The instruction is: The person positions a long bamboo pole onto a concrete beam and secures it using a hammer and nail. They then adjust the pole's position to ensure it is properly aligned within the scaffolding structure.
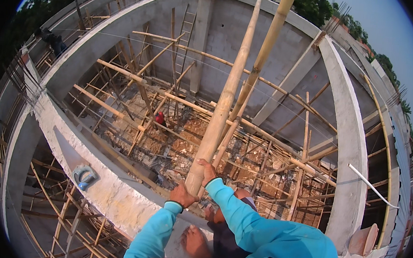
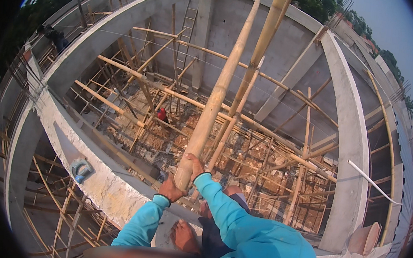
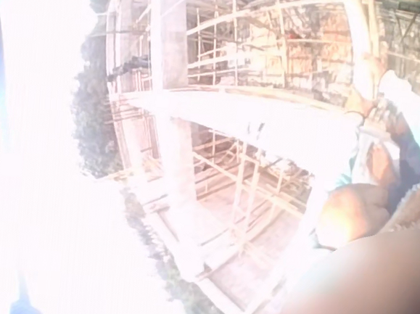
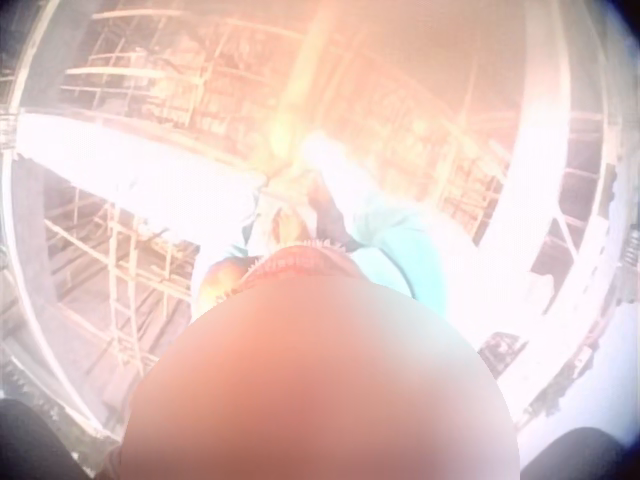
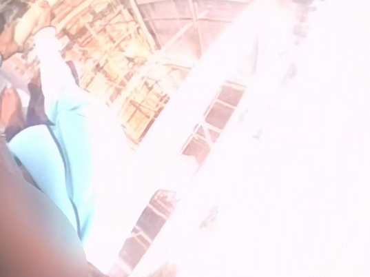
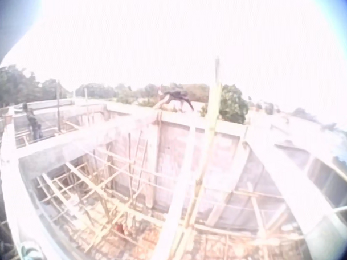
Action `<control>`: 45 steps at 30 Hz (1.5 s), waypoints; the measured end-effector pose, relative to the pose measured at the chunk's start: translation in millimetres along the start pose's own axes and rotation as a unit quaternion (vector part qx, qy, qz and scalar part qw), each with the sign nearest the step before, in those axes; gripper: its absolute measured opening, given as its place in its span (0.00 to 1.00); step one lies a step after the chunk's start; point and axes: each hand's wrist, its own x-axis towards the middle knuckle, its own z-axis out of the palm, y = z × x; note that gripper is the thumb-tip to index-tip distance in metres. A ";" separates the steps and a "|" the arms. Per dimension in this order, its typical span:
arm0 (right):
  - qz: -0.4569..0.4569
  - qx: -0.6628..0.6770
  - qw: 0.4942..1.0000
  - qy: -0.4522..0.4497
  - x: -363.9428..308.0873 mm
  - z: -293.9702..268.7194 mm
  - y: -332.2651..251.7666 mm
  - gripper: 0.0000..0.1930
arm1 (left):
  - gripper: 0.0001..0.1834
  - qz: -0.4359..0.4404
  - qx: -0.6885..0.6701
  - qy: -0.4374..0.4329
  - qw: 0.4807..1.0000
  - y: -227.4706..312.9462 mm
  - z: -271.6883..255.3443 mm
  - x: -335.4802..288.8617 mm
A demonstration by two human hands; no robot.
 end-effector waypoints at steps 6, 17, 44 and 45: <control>0.010 0.006 1.000 0.004 7.3 5.0 6.7 0.28 | 0.49 0.009 0.002 0.015 1.000 -18.9 4.7 5.8; 0.021 -0.012 1.000 0.016 19.8 19.6 13.3 0.27 | 0.43 0.007 -0.078 0.067 0.995 -26.0 -7.5 -1.8; -0.025 0.029 0.999 -0.027 43.6 22.8 30.6 0.25 | 0.46 0.094 -0.295 -0.095 0.946 -116.9 6.2 54.2; -0.016 0.033 0.999 -0.032 43.7 23.1 31.5 0.24 | 0.46 0.172 -0.242 -0.074 0.952 -126.0 10.2 53.5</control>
